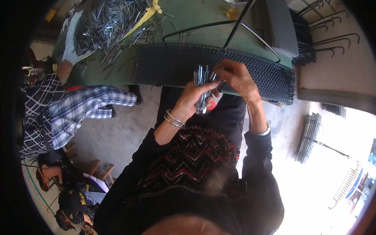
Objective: Assembling small metal pins into a perforated tray.
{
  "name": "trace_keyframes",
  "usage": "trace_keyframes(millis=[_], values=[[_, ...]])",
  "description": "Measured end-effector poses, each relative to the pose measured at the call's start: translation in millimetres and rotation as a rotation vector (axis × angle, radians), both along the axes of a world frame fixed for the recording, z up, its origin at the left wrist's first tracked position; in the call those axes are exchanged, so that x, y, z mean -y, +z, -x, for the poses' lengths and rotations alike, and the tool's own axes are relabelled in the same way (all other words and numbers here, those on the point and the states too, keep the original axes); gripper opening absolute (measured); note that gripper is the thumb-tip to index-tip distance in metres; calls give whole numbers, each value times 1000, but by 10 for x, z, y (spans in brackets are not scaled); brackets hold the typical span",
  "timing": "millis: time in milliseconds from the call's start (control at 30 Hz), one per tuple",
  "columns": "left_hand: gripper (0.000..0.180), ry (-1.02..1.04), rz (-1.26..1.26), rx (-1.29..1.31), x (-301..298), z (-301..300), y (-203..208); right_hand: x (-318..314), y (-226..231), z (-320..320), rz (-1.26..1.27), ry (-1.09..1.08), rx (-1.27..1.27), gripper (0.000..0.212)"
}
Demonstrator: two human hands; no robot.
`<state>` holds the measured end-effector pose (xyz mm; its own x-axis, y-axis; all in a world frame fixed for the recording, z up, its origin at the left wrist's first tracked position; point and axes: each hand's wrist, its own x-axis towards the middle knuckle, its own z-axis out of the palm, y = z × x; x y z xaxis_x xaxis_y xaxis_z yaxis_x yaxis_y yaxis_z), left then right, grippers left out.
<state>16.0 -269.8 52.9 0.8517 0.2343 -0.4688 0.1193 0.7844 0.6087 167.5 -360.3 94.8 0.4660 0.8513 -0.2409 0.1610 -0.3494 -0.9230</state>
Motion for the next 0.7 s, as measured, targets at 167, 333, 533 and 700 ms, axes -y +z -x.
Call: trace_keyframes(millis=[167, 333, 533, 700], values=[[23, 4, -7, -27, -34, 189, 154, -16, 135, 240, -150, -219, 76, 13], [22, 23, 42, -53, -93, 566, 263, -215, 182, 509, -265, -423, 558, 8], [22, -5, 54, -62, -418, 964, 7, -626, -298, 746, -239, -373, 804, 6], [20, 4, 80, -24, -437, 1103, -109, -669, -340, 854, -246, -326, 861, 5]])
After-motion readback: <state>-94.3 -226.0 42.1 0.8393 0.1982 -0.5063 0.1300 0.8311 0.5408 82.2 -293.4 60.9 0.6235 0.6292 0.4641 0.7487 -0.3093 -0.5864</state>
